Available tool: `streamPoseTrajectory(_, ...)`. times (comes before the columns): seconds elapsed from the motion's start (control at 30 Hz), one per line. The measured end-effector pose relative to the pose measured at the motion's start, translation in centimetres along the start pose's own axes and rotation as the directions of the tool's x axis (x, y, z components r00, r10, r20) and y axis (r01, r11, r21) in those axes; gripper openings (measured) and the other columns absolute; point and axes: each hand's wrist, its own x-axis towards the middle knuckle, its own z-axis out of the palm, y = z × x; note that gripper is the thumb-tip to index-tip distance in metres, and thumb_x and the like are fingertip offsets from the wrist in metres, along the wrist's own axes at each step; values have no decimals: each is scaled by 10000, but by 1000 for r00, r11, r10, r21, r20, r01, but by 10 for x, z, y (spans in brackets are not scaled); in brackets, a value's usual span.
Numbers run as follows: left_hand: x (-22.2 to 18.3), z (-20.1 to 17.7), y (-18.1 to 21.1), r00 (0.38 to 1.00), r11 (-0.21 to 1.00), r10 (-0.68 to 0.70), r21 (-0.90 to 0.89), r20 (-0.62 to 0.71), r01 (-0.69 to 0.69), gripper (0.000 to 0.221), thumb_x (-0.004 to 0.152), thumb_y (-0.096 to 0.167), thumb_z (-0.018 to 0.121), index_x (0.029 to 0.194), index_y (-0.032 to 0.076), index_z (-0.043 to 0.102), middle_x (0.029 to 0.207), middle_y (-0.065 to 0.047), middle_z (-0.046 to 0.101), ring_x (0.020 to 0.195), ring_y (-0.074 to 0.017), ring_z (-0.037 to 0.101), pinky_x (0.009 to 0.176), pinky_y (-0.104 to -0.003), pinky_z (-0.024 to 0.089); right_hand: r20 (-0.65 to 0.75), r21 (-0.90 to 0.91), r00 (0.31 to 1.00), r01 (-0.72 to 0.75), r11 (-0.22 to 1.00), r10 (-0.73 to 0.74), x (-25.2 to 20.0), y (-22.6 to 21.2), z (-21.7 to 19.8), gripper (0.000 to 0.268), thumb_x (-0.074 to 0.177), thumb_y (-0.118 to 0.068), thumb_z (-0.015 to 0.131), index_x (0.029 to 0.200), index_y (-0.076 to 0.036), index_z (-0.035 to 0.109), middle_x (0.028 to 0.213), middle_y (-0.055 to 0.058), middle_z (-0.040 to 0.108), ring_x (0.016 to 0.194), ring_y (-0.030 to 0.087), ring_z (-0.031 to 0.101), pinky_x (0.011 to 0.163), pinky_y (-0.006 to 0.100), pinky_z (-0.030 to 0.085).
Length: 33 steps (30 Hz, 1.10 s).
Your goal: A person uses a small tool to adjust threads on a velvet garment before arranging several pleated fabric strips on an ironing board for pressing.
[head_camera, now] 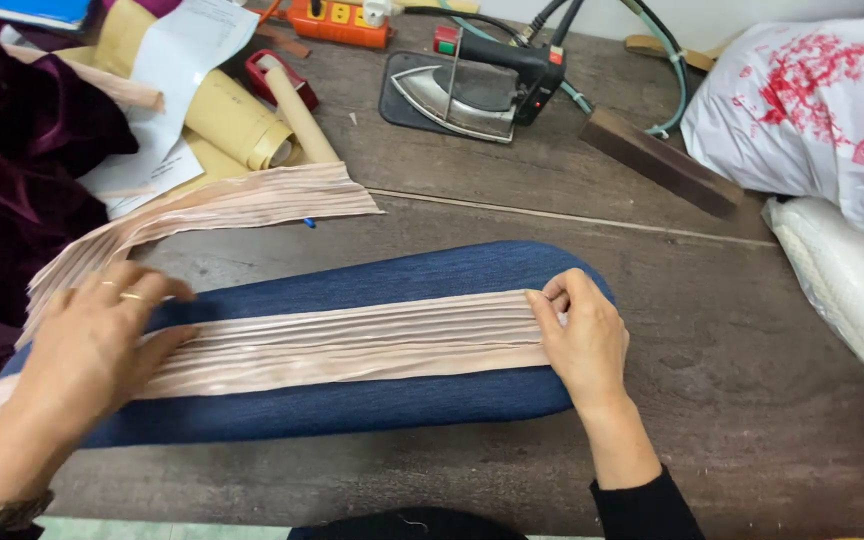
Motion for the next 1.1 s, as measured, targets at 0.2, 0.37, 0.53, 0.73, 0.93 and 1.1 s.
streamPoseTrajectory(0.2, -13, -1, 33, 953, 940, 302, 172, -9, -296, 554, 779, 195, 504, 1288, 414, 516, 1236, 15, 538, 1059, -200, 569, 878, -405, 379, -254, -47, 837, 490, 870, -485, 2, -5, -4, 89, 877, -33, 636, 889, -51, 550, 950, 106, 501, 847, 273, 501, 688, 367, 415)
streamPoseTrajectory(0.37, -28, 6, 46, 949, 936, 302, 219, -92, -277, 558, 790, 171, 510, 1300, 397, 526, 1212, 20, 536, 988, -215, 575, 822, -373, 402, -247, -55, 703, 677, 734, -667, 6, 3, 1, 166, 840, 138, 579, 777, -16, 580, 873, 70, 556, 774, 234, 484, 634, 330, 359)
streamPoseTrajectory(0.53, -40, 13, 80, 973, 969, 155, 218, -172, -116, 489, 823, 228, 531, 1305, 154, 562, 1265, -79, 576, 1063, -275, 569, 862, -398, 460, -245, -122, 611, 751, 650, -752, 2, 11, 1, 130, 825, 145, 595, 857, 38, 661, 939, 97, 631, 874, 263, 591, 676, 346, 417)
streamPoseTrajectory(0.73, -40, -1, 152, 912, 908, 79, 407, -402, 100, 427, 945, 266, 465, 1210, -37, 609, 1147, -131, 657, 1125, -234, 597, 1006, -303, 470, -191, -100, 590, 783, 614, -784, -4, 18, -5, 176, 882, 107, 570, 1030, 85, 663, 1080, 151, 662, 983, 288, 635, 868, 391, 516)
streamPoseTrajectory(0.93, -48, 16, 156, 970, 927, -130, 321, -205, 192, 631, 925, 549, 348, 1513, 320, 325, 1342, -351, 460, 1253, -476, 476, 1048, -477, 396, -170, -128, 603, 771, 624, -780, -10, 14, -13, 146, 859, 115, 537, 942, 37, 628, 1101, 162, 660, 949, 274, 651, 854, 367, 535)
streamPoseTrajectory(1.1, -54, 19, 151, 965, 934, -138, 295, -224, 202, 628, 929, 498, 354, 1536, 369, 255, 1414, -375, 392, 1284, -512, 433, 1065, -506, 364, -135, -98, 680, 714, 693, -720, -21, 9, -11, 233, 897, -49, 482, 1101, 28, 564, 1177, 177, 619, 1072, 297, 616, 887, 390, 496)
